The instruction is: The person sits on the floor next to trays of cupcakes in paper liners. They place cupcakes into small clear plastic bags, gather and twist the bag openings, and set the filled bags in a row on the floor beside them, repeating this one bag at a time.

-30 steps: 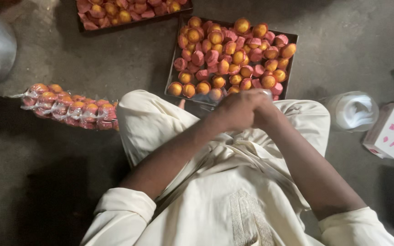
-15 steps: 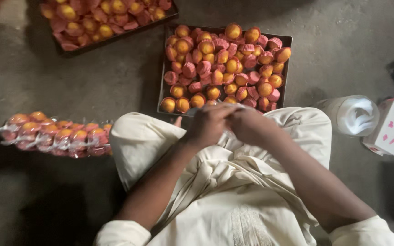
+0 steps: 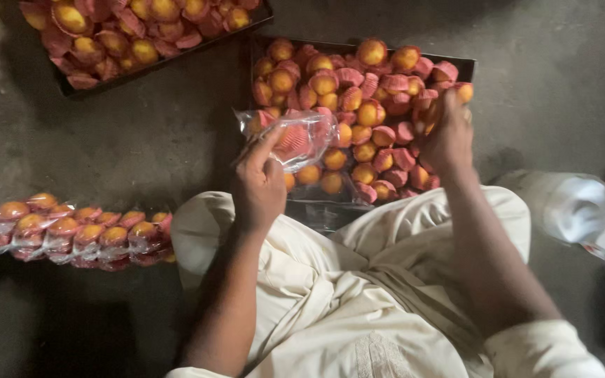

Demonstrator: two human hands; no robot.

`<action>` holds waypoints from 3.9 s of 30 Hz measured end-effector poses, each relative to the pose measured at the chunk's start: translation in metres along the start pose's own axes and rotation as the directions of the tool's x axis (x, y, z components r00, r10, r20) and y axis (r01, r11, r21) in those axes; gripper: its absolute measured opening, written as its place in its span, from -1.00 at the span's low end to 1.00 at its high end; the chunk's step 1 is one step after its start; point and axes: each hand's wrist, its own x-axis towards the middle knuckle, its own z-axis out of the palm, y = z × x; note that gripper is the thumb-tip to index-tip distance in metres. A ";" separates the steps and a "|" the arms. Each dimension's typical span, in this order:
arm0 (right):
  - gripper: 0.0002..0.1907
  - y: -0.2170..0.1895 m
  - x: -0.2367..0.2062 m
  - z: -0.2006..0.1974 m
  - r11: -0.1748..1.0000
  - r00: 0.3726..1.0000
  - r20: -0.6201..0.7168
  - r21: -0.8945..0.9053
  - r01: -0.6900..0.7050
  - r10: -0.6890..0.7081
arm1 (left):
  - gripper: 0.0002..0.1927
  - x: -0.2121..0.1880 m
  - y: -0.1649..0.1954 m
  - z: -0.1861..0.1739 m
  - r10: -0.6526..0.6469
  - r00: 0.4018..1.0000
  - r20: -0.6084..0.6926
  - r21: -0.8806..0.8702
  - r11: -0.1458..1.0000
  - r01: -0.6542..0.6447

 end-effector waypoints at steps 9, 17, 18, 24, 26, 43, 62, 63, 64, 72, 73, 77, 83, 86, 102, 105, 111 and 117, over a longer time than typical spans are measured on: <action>-0.30 -0.027 0.084 0.059 0.988 0.990 -0.020 0.060 0.141 -0.140 | -0.52 0.006 -0.023 0.008 -0.093 0.995 -0.030 -0.029 0.995 0.093; -0.49 -0.034 0.078 0.054 0.965 0.967 -0.070 0.077 0.251 -0.246 | -0.48 0.003 -0.025 -0.001 -0.169 0.980 -0.109 -0.056 0.985 0.164; -0.46 -0.039 0.076 0.050 0.967 0.968 -0.049 0.060 0.247 -0.244 | -0.48 0.004 -0.026 -0.003 -0.147 0.980 -0.137 -0.053 0.989 0.141; -0.64 -0.099 0.050 0.030 0.939 0.963 -0.131 0.225 0.258 -0.234 | -0.45 0.004 -0.029 -0.017 -0.138 0.960 -0.242 -0.003 0.990 0.142; -0.69 -0.128 0.045 0.040 0.804 0.928 -0.135 0.468 0.368 -0.346 | -0.46 0.003 -0.028 -0.017 -0.143 0.956 -0.256 -0.018 0.989 0.143; -0.27 -0.156 0.012 0.049 0.823 0.965 0.211 0.568 0.007 -0.154 | -0.54 -0.017 -0.028 -0.020 -0.285 0.953 -0.099 -0.093 0.957 0.276; -0.65 -0.151 -0.166 -0.152 0.905 0.776 0.501 0.031 0.425 -0.382 | -0.63 -0.093 0.139 0.028 0.039 0.859 0.511 -0.210 0.974 0.081; -0.69 -0.147 -0.167 -0.152 0.917 0.761 0.585 -0.073 0.392 -0.279 | -0.63 -0.097 0.143 0.033 0.103 0.869 0.484 -0.231 0.973 0.014; -0.78 -0.143 -0.166 -0.150 0.832 0.706 0.618 -0.145 0.535 -0.346 | -0.63 -0.100 0.148 0.038 0.171 0.876 0.452 -0.251 0.966 -0.059; -0.72 -0.097 -0.218 -0.175 0.929 0.906 0.257 0.248 0.275 -0.337 | -0.74 -0.147 0.229 0.122 0.178 0.808 0.562 0.151 0.938 -0.312; -0.72 -0.090 -0.230 -0.184 0.931 0.922 0.250 0.291 0.222 -0.297 | -0.76 -0.159 0.242 0.136 0.178 0.781 0.599 0.171 0.924 -0.342; -0.69 -0.065 -0.282 -0.194 0.890 0.964 0.232 0.456 0.008 -0.127 | -0.82 -0.201 0.267 0.181 0.345 0.688 0.639 -0.163 0.934 -0.317; -0.63 -0.006 -0.326 -0.174 0.785 0.969 0.233 0.583 -0.210 0.086 | -0.77 -0.220 0.252 0.210 0.406 0.656 0.636 -0.280 0.914 -0.295; -0.60 0.015 -0.340 -0.159 0.741 0.968 0.217 0.628 -0.239 0.129 | -0.78 -0.225 0.256 0.217 0.448 0.654 0.610 -0.347 0.893 -0.287; -0.66 0.008 -0.377 -0.224 0.990 0.982 0.129 0.013 0.140 -0.140 | -0.87 -0.151 0.262 0.211 0.613 0.175 0.771 -0.328 0.617 -0.716; -0.75 0.012 -0.369 -0.228 0.935 0.941 -0.078 -0.168 0.313 -0.329 | -0.89 -0.120 0.247 0.190 0.688 0.051 0.724 -0.323 0.404 -0.856; -0.76 0.003 -0.324 -0.204 0.969 0.942 -0.323 0.193 0.155 -0.086 | -0.68 -0.098 0.198 0.170 0.611 0.351 0.709 -0.331 0.728 -0.600; -0.45 -0.019 -0.278 -0.186 0.893 0.935 0.348 0.440 -0.097 -0.070 | -0.45 -0.154 0.150 0.136 0.066 0.766 0.639 0.041 0.992 -0.120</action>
